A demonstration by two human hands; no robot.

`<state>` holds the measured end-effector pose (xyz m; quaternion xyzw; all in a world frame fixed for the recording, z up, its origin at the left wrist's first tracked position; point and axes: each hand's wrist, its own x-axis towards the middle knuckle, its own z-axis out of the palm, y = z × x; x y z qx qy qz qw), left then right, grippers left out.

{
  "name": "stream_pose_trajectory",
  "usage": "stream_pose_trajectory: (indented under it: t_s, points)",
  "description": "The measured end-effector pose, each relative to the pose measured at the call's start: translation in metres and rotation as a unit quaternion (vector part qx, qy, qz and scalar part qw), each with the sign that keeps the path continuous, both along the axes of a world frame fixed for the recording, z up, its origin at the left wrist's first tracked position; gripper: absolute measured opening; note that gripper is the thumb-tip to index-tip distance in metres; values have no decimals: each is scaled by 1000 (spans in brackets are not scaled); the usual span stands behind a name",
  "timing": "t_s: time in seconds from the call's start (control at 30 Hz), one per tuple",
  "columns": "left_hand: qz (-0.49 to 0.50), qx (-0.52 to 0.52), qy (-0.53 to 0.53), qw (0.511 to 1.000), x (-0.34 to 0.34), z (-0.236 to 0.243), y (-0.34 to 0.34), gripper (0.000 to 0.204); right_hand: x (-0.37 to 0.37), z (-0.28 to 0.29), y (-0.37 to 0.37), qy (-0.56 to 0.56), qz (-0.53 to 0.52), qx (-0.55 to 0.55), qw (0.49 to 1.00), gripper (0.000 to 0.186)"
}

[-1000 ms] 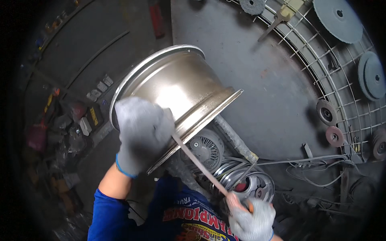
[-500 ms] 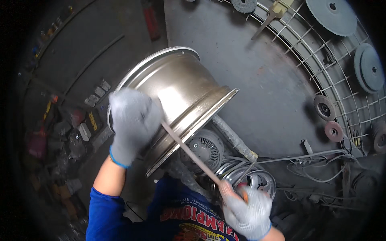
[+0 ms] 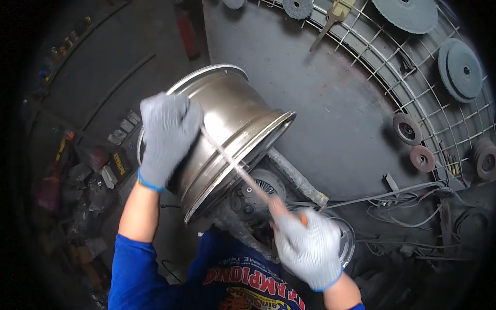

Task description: The person uses a powered angle grinder on a metal wheel rim and then scrapes the edges of two different wheel rims with a hand file.

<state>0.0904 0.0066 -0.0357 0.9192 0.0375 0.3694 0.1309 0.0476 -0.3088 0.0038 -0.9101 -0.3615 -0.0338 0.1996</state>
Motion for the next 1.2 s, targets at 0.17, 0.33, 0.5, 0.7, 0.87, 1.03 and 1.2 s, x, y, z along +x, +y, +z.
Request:
stream_pose_trajectory:
  t_s: [0.17, 0.33, 0.5, 0.7, 0.87, 1.03, 1.2]
  points:
    - [92, 61, -24, 994, 5, -1, 20, 28, 12, -6, 22, -12, 17, 48, 999, 47]
    - [-53, -58, -35, 996, -53, -4, -35, 36, -53, -13, -44, -4, 12, 29, 1000, 50]
    - [-14, -66, -75, 995, -57, -20, -15, 33, -41, -12, -26, -19, 57, -28, 998, 56]
    - [96, -87, -105, 986, -58, -27, 6, 35, -27, -11, 8, -40, 79, -40, 995, 57]
    - [-22, -75, -57, 995, -74, -26, -41, 24, -59, 4, -44, 71, 37, -33, 996, 63]
    - [82, -203, -92, 971, -46, -27, 9, 40, -21, -16, 26, -12, 95, -32, 995, 61]
    - [73, -161, -73, 982, -57, -30, -8, 36, -35, -12, 3, 23, 98, -70, 992, 61]
